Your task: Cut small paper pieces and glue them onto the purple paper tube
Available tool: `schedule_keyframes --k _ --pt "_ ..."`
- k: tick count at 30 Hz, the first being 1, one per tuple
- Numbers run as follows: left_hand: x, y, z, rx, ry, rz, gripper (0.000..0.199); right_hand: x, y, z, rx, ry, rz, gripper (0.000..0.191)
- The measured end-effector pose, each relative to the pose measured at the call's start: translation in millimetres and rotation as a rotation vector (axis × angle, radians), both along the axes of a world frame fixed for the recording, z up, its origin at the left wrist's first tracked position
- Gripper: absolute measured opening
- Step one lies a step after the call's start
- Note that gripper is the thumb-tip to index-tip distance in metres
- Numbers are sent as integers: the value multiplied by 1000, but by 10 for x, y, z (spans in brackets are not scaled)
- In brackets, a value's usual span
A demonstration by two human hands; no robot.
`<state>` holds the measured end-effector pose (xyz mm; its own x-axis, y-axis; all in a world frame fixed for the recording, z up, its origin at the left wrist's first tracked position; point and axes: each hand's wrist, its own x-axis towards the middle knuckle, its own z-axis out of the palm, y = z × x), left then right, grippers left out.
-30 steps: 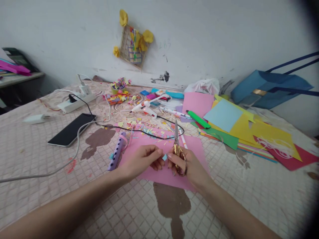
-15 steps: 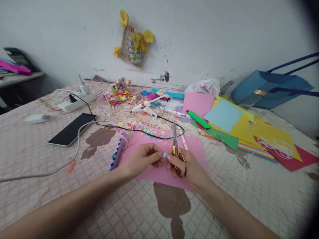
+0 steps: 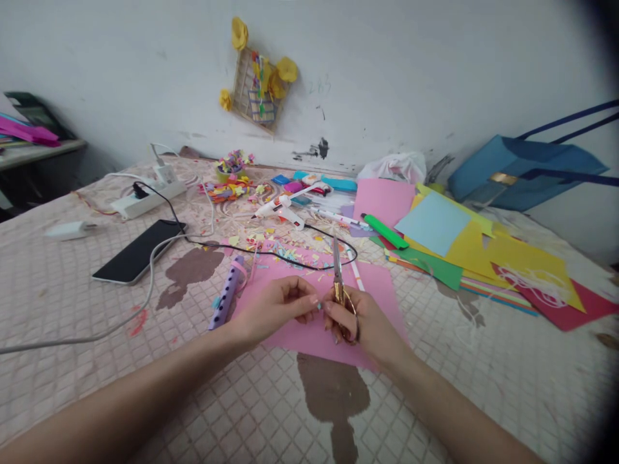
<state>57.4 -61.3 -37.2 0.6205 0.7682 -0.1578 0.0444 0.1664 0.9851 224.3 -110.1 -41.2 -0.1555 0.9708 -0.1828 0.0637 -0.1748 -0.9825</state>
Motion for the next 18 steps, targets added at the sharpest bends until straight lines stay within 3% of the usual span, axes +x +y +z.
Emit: schedule_keyframes --k 5,10,18 --pt "9 -16 -50 -39 -27 26 21 -21 -13 -19 12 34 -54 19" --pt "-6 9 -40 -73 -50 50 21 -44 -33 1 24 41 -8 27" --pt "-88 124 70 -152 -157 105 23 19 -117 94 38 -184 97 41"
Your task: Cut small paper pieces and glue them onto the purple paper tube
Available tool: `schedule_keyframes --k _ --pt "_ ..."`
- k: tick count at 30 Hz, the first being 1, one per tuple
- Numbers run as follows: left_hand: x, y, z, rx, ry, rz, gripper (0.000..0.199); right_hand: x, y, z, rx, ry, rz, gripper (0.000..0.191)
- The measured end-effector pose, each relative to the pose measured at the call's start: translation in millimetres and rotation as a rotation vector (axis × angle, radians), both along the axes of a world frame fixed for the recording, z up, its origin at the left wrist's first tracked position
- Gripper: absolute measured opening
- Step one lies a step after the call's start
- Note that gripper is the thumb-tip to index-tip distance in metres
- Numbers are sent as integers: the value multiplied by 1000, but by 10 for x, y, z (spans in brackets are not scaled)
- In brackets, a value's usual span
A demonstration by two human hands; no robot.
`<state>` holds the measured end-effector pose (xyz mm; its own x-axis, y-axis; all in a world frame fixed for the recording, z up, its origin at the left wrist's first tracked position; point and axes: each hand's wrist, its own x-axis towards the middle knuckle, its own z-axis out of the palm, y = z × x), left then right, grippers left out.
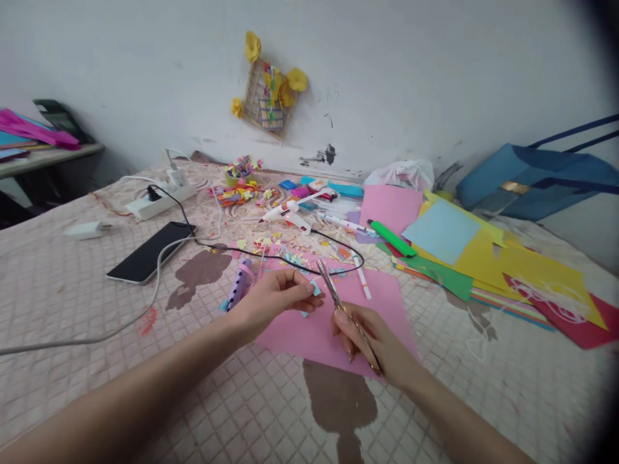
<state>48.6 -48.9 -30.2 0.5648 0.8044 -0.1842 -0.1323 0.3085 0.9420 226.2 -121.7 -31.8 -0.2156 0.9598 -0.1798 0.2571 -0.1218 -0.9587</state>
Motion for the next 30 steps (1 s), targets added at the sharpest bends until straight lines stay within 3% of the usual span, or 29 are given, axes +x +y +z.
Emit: schedule_keyframes --k 7,30 --pt "-29 62 -13 -17 -48 4 24 42 -8 7 16 -175 90 43" --pt "-26 77 -37 -71 -70 13 21 105 -7 -67 19 -213 85 37"
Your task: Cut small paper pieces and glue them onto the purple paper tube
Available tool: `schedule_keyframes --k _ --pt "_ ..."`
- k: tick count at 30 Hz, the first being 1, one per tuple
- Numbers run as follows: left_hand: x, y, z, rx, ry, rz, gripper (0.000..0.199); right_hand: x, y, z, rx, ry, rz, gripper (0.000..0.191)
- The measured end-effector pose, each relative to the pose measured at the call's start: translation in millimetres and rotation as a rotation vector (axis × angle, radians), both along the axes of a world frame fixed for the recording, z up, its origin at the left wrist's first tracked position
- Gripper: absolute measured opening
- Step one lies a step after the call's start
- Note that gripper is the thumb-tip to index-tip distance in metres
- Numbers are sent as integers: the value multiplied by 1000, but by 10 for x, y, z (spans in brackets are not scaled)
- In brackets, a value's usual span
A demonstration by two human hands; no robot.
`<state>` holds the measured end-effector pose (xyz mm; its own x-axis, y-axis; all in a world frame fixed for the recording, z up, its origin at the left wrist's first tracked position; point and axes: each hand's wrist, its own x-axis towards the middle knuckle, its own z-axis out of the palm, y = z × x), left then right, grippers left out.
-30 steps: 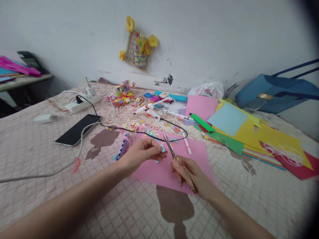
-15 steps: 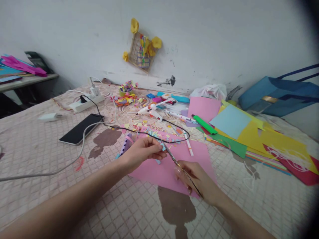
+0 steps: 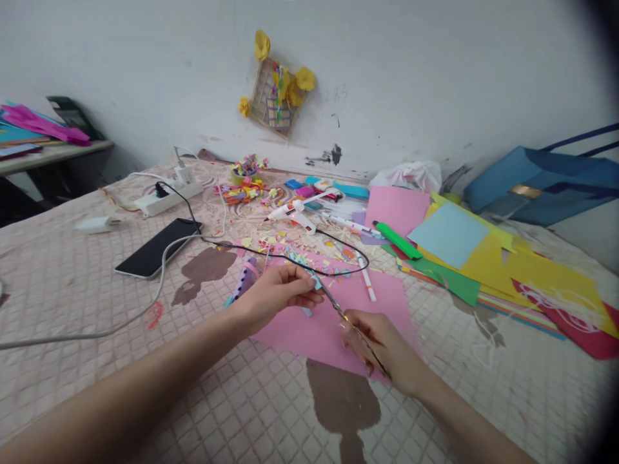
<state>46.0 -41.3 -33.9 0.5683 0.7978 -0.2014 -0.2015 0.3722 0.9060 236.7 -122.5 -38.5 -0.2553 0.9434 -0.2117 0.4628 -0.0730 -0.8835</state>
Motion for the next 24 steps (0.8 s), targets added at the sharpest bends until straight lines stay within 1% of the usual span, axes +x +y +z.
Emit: schedule_keyframes --k 6,9,15,24 --pt "12 -3 9 -8 1 10 22 2 8 -42 0 2 -4 38" --pt "14 -5 12 -16 -2 13 22 -10 4 -22 -11 3 -1 39" --pt "13 -10 5 -13 -6 12 21 -32 -7 51 25 -58 17 41" --pt "16 -8 -8 -22 -10 26 22 -15 3 11 12 -39 5 40"
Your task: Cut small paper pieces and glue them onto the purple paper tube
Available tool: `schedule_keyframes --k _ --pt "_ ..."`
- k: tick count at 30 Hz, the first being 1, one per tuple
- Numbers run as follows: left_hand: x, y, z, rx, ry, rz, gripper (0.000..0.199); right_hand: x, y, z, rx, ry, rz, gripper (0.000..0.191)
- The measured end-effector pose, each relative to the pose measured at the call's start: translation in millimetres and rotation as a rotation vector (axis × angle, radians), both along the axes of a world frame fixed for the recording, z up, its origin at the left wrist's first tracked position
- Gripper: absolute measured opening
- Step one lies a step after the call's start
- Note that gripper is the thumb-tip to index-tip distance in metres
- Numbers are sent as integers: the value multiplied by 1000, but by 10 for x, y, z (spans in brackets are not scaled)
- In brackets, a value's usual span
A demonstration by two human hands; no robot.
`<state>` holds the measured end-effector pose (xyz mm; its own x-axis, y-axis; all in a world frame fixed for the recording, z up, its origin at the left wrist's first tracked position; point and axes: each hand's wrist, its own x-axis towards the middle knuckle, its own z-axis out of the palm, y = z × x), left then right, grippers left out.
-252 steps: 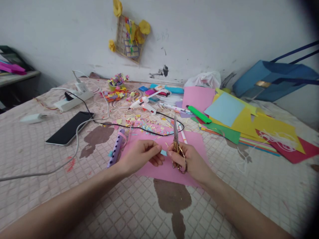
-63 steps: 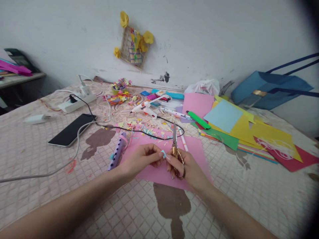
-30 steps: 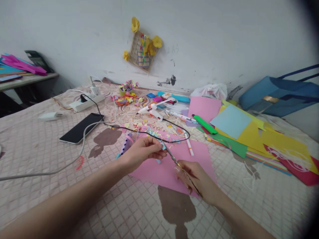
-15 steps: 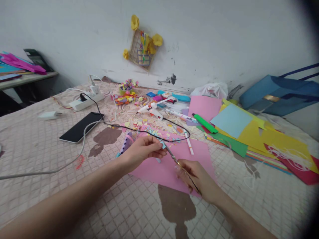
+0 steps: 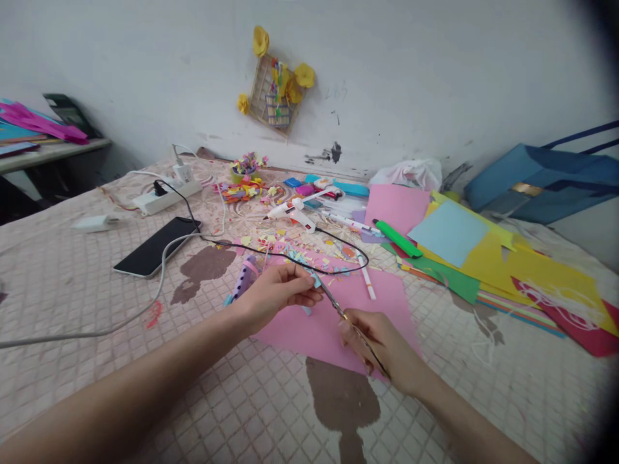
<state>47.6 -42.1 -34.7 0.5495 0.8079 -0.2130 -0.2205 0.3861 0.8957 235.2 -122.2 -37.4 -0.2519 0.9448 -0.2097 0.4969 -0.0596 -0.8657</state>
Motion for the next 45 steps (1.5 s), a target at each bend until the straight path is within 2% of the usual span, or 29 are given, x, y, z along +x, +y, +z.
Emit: schedule_keyframes --k 24,28,34,38,45 --pt "-11 22 -12 8 10 -16 21 19 -6 -70 -22 47 -30 35" --pt "-16 22 -13 7 14 -9 22 14 25 -75 -1 62 -80 37" --pt "20 -86 -15 99 84 -103 19 -55 59 18 4 215 -214 27" --pt "65 -179 -2 190 176 -153 17 -119 57 41 -16 279 -230 24" --pt "96 -219 -5 241 231 -204 15 -120 64 17 -9 309 -241 15"
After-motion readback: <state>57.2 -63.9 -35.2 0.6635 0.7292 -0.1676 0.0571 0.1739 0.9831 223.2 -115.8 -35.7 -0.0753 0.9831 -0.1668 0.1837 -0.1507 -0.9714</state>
